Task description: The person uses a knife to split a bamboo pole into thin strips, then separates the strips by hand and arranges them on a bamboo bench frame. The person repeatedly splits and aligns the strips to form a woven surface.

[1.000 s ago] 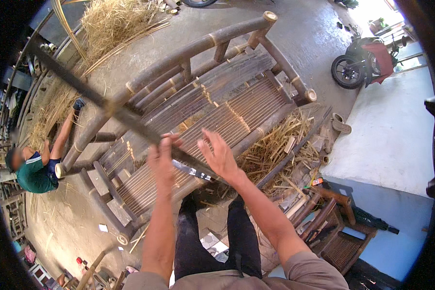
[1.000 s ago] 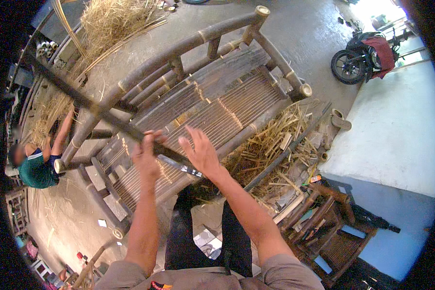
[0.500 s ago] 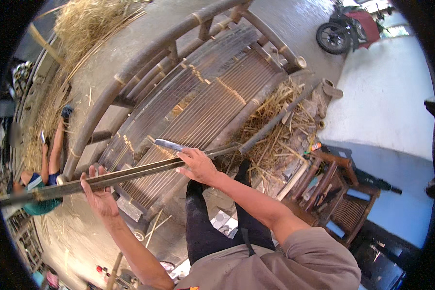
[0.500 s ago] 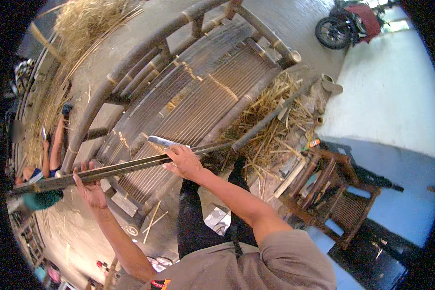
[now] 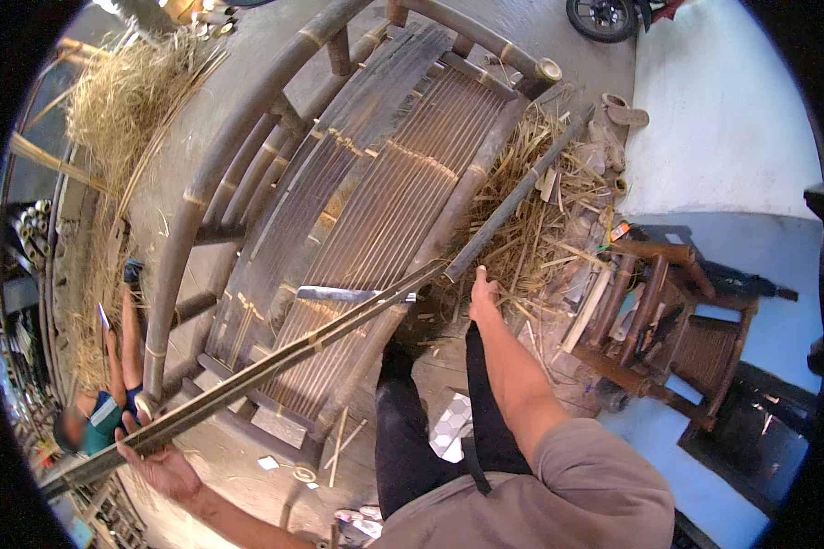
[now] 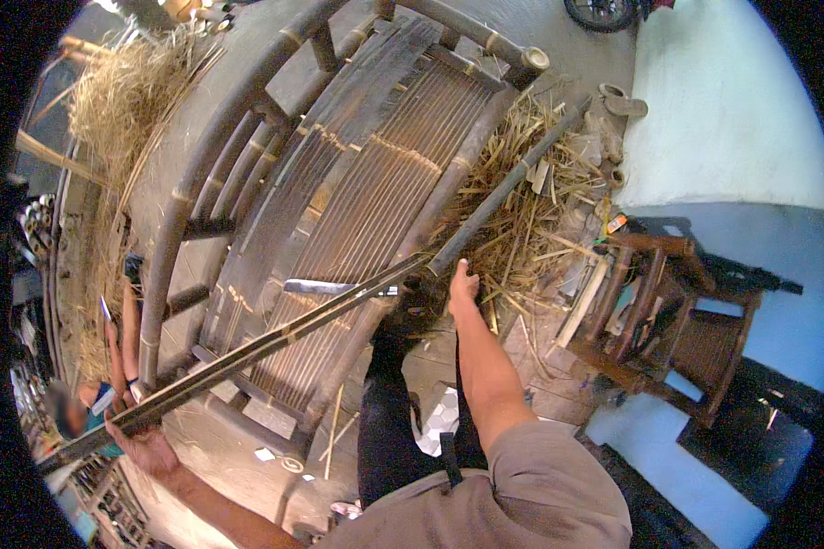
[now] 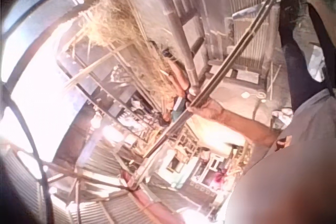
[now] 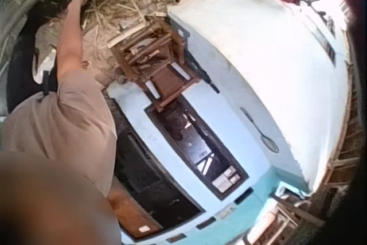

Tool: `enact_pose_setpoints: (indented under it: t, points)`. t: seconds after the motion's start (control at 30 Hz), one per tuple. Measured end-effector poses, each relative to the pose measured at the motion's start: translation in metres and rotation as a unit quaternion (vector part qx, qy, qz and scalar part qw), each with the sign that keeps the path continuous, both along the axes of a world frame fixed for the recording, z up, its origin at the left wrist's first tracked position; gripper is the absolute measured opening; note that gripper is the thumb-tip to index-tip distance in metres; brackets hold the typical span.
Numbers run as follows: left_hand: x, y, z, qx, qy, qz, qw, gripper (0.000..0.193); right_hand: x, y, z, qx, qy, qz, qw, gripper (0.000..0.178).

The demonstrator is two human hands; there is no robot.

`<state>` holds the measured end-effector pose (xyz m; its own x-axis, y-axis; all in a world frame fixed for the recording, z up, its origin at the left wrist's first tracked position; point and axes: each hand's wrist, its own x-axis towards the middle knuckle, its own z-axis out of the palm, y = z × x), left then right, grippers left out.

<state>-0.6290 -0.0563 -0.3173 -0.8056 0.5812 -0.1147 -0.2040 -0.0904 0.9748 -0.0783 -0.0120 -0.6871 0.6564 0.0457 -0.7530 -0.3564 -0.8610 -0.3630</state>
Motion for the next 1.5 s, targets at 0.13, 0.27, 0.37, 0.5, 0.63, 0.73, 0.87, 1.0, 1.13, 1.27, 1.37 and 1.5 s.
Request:
enact_pose_setpoints:
  t: [0.13, 0.27, 0.37, 0.5, 0.63, 0.73, 0.87, 1.0, 1.13, 1.27, 1.37, 1.5]
  points:
    - [-0.027, -0.002, 0.024, 0.058, 0.011, -0.188, 0.98, 0.046, 0.022, 0.008, -0.048, 0.066, 0.188, -0.13, 0.971, 0.074]
    - [-0.039, 0.01, 0.042, 0.118, -0.028, -0.416, 0.901, 0.047, 0.022, 0.02, -0.061, 0.135, 0.23, -0.135, 0.954, 0.048]
    - [-0.032, 0.022, 0.05, 0.019, 0.038, -0.105, 0.994, 0.047, 0.031, 0.021, -0.062, 0.134, 0.21, -0.07, 0.966, 0.042]
    - [-0.037, 0.024, 0.04, -0.003, 0.08, -0.07, 0.994, 0.042, 0.089, 0.004, -0.073, 0.107, 0.07, 0.002, 0.992, 0.041]
    - [-0.091, 0.004, 0.019, -0.023, -0.008, -0.179, 0.983, 0.039, 0.194, -0.01, -0.084, 0.061, -0.156, 0.107, 0.98, 0.045]
    - [-0.145, -0.02, 0.046, -0.024, 0.015, -0.112, 0.993, 0.038, 0.296, -0.033, -0.062, -0.063, -0.319, 0.225, 0.919, 0.047]
    - [-0.17, -0.046, 0.057, -0.017, 0.015, 0.014, 1.0, 0.042, 0.341, -0.059, -0.032, -0.029, -0.427, 0.291, 0.856, 0.043]
    - [-0.137, -0.041, -0.009, 0.017, 0.119, -0.046, 0.992, 0.042, 0.259, -0.071, -0.012, 0.014, -0.195, 0.37, 0.908, 0.05]
    - [-0.059, -0.029, -0.083, 0.174, -0.094, -0.232, 0.952, 0.045, 0.097, -0.077, 0.028, 0.09, 0.099, 0.419, 0.898, 0.036]
    - [0.047, -0.026, -0.134, 0.085, -0.261, 0.053, 0.96, 0.035, -0.052, -0.059, 0.096, 0.222, 0.424, 0.246, 0.843, 0.053]
    - [0.11, -0.026, -0.161, 0.059, -0.264, 0.135, 0.953, 0.03, -0.134, -0.03, 0.133, 0.252, 0.501, 0.15, 0.814, 0.064]
    - [0.152, -0.035, -0.176, 0.047, -0.301, 0.169, 0.938, 0.03, -0.187, 0.003, 0.145, 0.295, 0.554, 0.065, 0.776, 0.067]
